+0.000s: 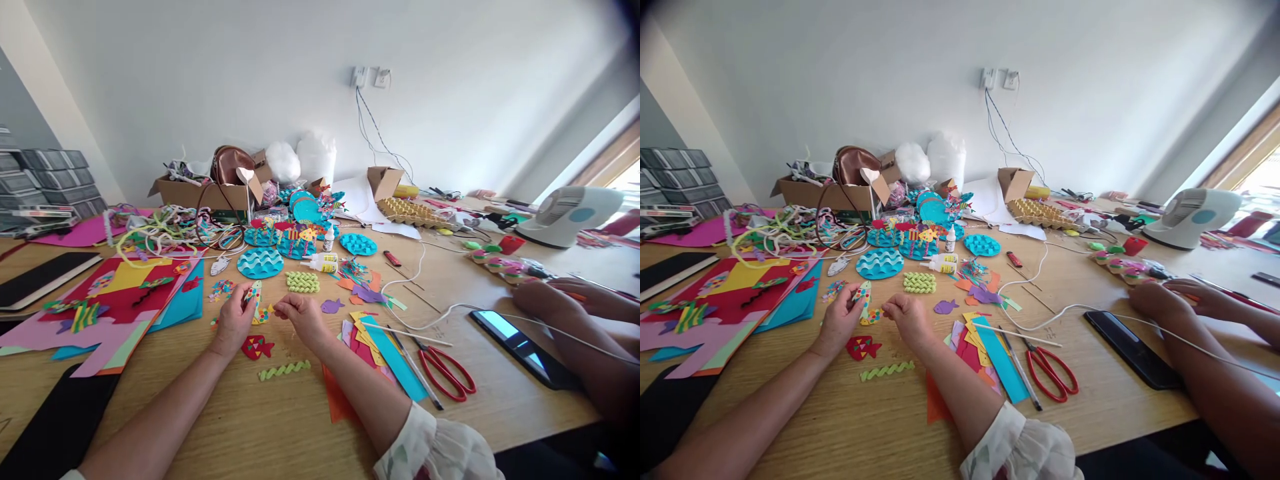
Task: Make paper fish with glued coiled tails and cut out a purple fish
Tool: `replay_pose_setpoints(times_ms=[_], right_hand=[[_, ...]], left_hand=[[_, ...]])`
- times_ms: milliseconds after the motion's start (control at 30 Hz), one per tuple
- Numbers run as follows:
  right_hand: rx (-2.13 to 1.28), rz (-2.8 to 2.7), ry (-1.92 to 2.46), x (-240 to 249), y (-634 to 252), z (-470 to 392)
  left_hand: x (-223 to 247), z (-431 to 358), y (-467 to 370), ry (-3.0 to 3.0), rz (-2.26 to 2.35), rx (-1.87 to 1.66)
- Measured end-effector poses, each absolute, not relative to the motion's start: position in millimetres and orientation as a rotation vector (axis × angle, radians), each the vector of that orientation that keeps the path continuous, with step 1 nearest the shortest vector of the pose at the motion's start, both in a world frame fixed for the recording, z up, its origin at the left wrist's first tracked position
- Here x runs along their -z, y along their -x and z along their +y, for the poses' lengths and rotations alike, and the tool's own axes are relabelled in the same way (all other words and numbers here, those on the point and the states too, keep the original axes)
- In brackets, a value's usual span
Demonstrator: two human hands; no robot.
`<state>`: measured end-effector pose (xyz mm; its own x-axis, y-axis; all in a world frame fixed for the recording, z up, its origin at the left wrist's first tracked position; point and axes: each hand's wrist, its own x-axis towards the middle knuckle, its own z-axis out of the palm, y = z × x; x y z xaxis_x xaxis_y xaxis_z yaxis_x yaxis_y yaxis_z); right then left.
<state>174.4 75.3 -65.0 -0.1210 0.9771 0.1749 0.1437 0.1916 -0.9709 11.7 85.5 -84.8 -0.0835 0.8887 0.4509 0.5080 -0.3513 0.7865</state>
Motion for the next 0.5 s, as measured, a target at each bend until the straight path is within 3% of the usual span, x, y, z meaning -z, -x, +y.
replay_pose_setpoints(times_ms=[267, 500], right_hand=[[-1.144, -1.46, 1.11, 55.9, -173.3, 70.2], [-0.973, -1.48, 1.173, 53.3, -181.1, 69.6]], left_hand=[[88.1, 81.4, -9.0, -1.781, 1.477, -1.434], [87.4, 80.9, -7.9, -1.722, 1.471, -1.464]])
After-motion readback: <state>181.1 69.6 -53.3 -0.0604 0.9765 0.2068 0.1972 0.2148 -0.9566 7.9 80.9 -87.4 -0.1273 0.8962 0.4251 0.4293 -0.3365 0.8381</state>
